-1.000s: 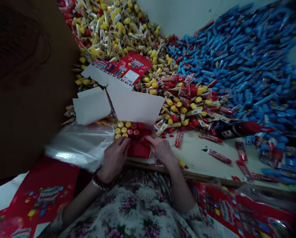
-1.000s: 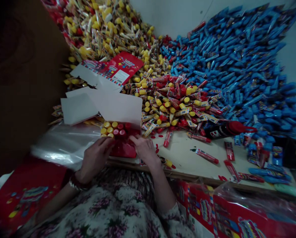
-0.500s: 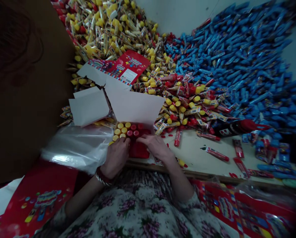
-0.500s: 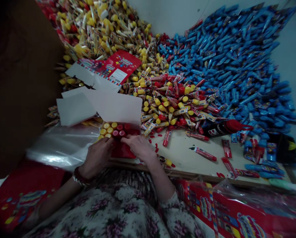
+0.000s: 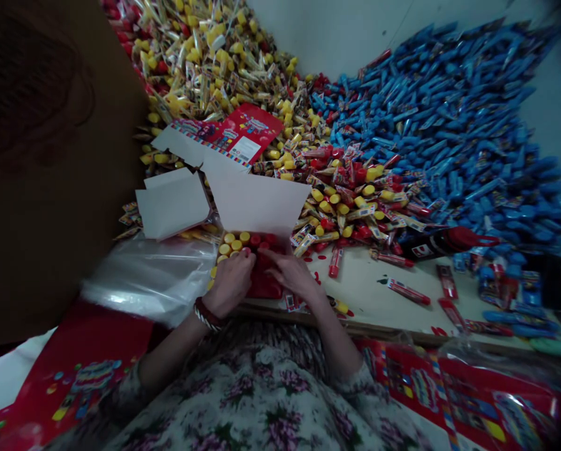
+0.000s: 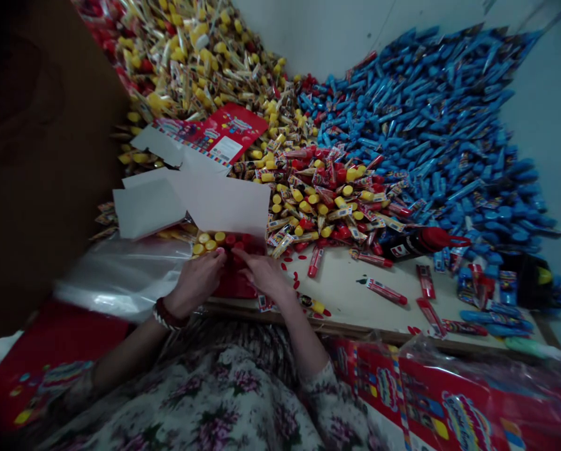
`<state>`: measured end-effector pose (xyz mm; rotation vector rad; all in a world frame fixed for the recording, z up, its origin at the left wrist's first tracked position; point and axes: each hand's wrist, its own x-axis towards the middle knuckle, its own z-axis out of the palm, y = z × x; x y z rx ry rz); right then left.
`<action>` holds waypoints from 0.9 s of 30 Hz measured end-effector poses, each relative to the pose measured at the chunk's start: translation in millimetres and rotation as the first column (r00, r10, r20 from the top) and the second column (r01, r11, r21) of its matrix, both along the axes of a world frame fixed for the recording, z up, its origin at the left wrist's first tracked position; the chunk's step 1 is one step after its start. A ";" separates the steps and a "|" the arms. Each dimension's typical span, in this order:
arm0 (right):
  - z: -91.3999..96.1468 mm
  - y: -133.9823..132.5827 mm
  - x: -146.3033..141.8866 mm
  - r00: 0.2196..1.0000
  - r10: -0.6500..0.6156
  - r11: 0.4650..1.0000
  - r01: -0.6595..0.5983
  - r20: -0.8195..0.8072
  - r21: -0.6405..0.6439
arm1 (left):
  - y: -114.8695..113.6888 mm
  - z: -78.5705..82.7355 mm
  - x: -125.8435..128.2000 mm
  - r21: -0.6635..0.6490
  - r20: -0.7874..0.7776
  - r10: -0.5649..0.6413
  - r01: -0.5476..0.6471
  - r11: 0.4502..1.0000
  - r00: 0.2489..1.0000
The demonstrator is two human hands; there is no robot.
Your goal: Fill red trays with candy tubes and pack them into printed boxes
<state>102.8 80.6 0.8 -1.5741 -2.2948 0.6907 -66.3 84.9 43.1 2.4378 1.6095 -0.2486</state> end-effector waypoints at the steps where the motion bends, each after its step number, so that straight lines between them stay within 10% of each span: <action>1: -6.3 -8.2 8.0 0.978 -0.135 0.991 0.136 -0.160 -0.003 | 1.3 0.4 -1.6 -0.008 -0.004 -0.001 0.001 1.000 1.000; 4: -10.4 -41.5 32.1 0.674 -0.493 0.861 0.468 -0.549 -0.198 | 6.0 1.4 -5.1 -0.059 -0.012 -0.011 0.010 0.998 1.000; 7: 1.6 -84.4 50.7 0.466 -0.625 0.777 0.447 -0.626 -0.443 | 9.6 2.2 -3.5 -0.067 0.007 -0.037 0.037 0.997 0.999; 12: 7.6 -129.8 59.6 0.569 -0.691 0.722 0.534 -0.445 -0.440 | 9.0 6.7 -2.7 -0.027 0.012 -0.032 0.032 0.999 0.999; 15: 3.0 -120.8 58.6 0.633 -0.716 0.697 0.671 -0.295 -0.253 | 11.3 9.3 -9.8 -0.028 0.001 -0.011 0.012 1.000 1.000; 19: 11.3 -84.5 48.7 0.732 -0.612 0.789 0.589 -0.300 -0.176 | 18.2 7.3 -15.1 -0.032 0.001 -0.017 0.017 0.999 1.000; 27: -17.0 -41.4 15.0 0.453 -0.602 0.792 0.444 -0.657 -0.420 | 2.9 4.2 -12.5 -0.002 -0.004 -0.024 0.024 1.000 1.000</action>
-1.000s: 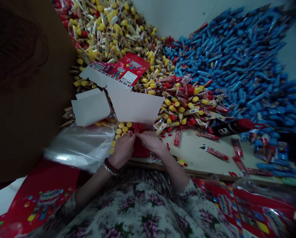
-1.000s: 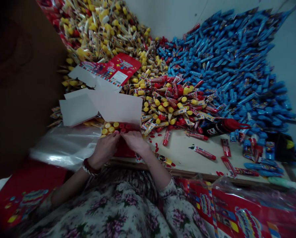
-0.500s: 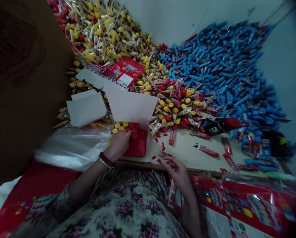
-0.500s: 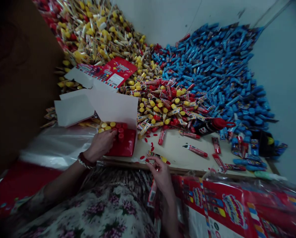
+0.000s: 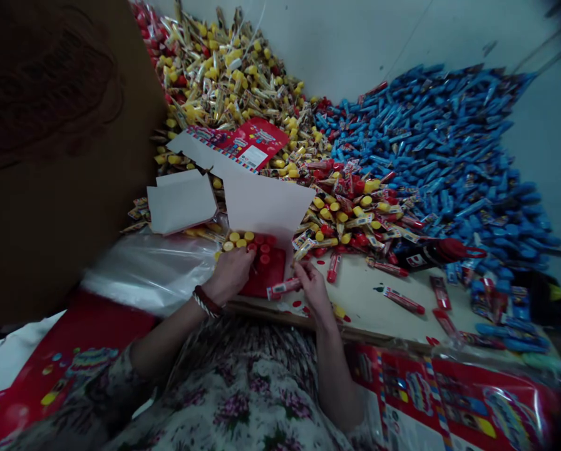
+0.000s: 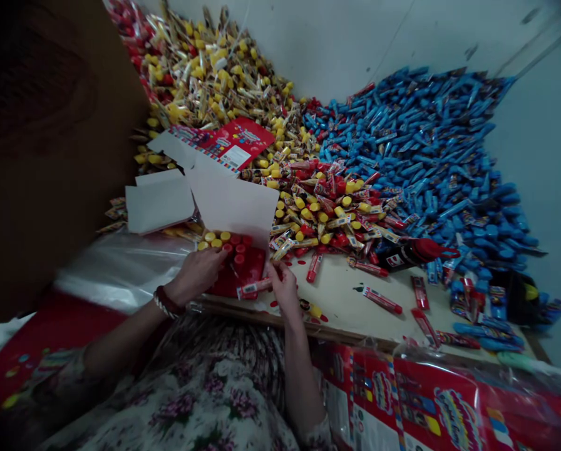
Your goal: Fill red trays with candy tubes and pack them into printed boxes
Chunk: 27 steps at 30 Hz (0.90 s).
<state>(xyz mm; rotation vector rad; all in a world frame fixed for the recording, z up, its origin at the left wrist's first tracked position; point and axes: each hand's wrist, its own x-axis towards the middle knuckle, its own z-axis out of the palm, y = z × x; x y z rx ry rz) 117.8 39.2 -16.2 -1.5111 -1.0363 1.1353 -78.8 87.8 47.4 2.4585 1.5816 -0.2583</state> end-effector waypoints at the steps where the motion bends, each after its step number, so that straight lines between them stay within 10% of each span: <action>1: -7.1 -1.5 -1.3 1.000 0.005 1.000 -0.005 -0.013 -0.012 | -1.4 0.6 -2.0 -0.007 0.000 -0.011 0.011 1.000 1.000; 21: 2.1 -30.7 -7.4 0.825 0.084 0.968 -0.200 0.558 0.150 | 13.3 -3.0 0.9 -0.105 0.086 0.014 -0.005 0.994 0.996; 24: 10.2 -27.4 -6.4 0.837 0.191 0.922 -0.333 0.512 0.200 | 14.1 8.7 -15.7 -0.095 0.436 0.193 -0.168 0.981 0.879; 27: 12.3 -20.2 -6.2 0.741 0.300 0.825 -0.517 0.601 0.227 | 9.8 16.9 -33.5 -0.209 0.705 0.385 -0.344 0.915 0.596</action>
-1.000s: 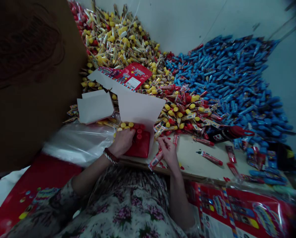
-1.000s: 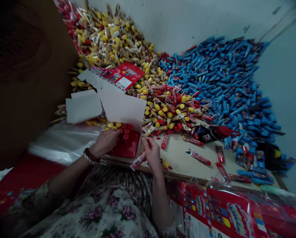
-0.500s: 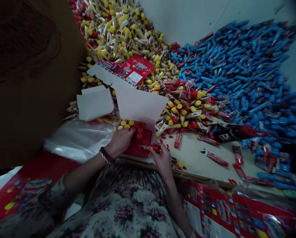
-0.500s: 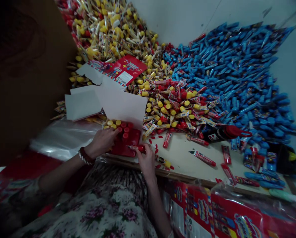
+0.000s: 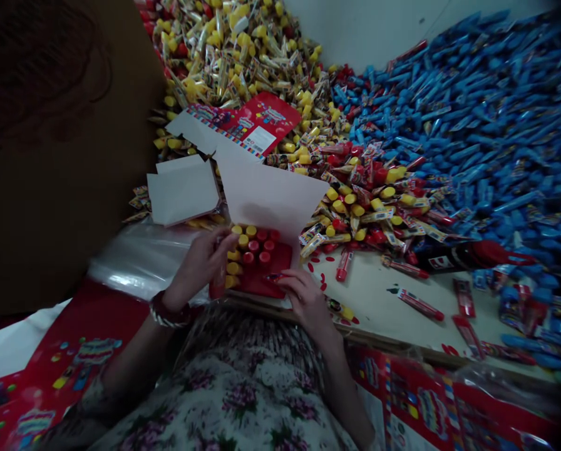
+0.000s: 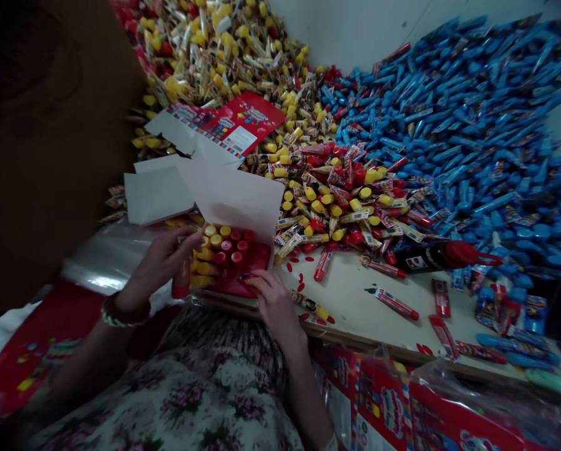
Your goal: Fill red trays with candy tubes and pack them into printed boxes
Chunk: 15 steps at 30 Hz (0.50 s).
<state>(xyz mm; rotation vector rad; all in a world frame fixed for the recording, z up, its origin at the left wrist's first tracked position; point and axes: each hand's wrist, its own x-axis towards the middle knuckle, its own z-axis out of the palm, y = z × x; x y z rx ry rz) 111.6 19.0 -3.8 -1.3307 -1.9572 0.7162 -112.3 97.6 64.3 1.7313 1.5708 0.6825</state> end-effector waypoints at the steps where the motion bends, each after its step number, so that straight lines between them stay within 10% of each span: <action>1: 0.2 3.3 -0.1 0.995 0.071 0.997 -0.072 0.064 0.013 | -2.3 1.3 -4.8 -0.048 0.103 0.055 -0.050 0.998 0.993; 7: 16.9 25.3 -3.5 0.853 0.332 0.936 -0.352 0.403 -0.026 | -30.7 8.3 -9.4 -0.398 0.552 0.325 -0.099 0.912 0.768; 15: 37.8 37.4 -22.3 0.702 0.399 0.894 -0.442 0.590 -0.078 | -99.5 -9.9 15.1 -0.581 0.569 0.155 0.261 0.771 0.808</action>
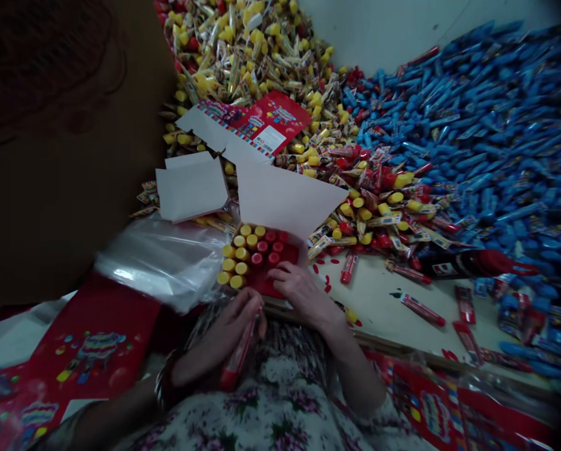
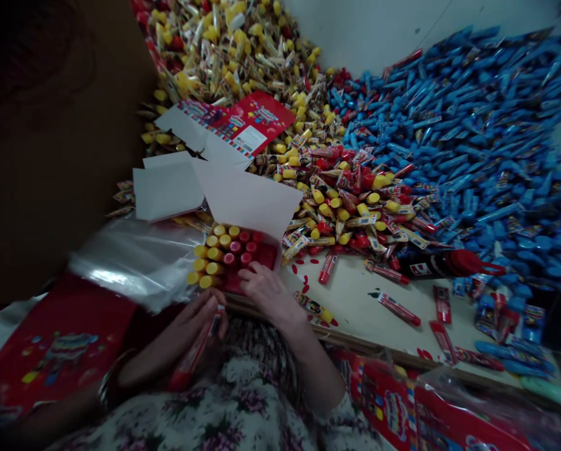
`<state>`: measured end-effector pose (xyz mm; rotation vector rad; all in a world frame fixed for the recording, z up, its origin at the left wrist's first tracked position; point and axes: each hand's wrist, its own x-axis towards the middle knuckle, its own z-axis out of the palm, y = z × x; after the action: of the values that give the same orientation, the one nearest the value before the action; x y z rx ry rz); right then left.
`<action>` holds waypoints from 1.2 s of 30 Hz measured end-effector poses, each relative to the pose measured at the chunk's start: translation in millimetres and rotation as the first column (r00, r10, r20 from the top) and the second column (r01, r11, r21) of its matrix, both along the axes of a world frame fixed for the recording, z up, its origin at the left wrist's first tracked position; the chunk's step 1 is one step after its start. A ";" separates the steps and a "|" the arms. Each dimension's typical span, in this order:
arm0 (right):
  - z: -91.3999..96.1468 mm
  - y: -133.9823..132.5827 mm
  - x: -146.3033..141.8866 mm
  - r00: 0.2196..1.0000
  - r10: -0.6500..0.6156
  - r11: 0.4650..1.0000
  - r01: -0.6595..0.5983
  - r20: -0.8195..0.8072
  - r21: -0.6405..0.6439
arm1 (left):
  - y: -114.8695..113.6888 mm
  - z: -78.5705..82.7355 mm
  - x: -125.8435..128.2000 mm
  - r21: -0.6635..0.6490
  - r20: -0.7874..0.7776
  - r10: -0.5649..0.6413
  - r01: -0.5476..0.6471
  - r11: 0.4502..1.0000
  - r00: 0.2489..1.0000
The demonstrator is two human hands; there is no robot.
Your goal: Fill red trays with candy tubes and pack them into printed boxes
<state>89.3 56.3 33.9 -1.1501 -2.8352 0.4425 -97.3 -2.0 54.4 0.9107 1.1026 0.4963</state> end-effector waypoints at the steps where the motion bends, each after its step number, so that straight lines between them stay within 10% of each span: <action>1: -1.8 1.3 -0.5 1.000 0.013 1.000 -0.013 0.002 0.006 | -6.3 -3.3 -2.5 -0.015 0.004 -0.078 0.078 0.997 0.997; 10: -8.0 17.6 2.6 0.997 0.033 0.999 -0.037 -0.076 -0.040 | -12.5 -14.0 -64.8 0.010 -0.012 -0.540 0.540 0.842 0.842; 21: -20.7 15.2 -2.7 0.997 0.048 0.999 -0.048 -0.068 0.001 | 10.2 -6.4 -45.9 0.338 -0.353 -0.201 0.325 0.883 0.914; 36: 2.1 9.1 -0.6 0.992 -0.103 0.979 0.089 -0.069 -0.183 | 19.2 14.4 -63.6 0.255 -0.271 -0.489 0.551 0.795 0.829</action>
<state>88.7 65.4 36.0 -1.2625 -2.7046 0.7333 -160.9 17.2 68.8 1.5276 0.8934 0.1226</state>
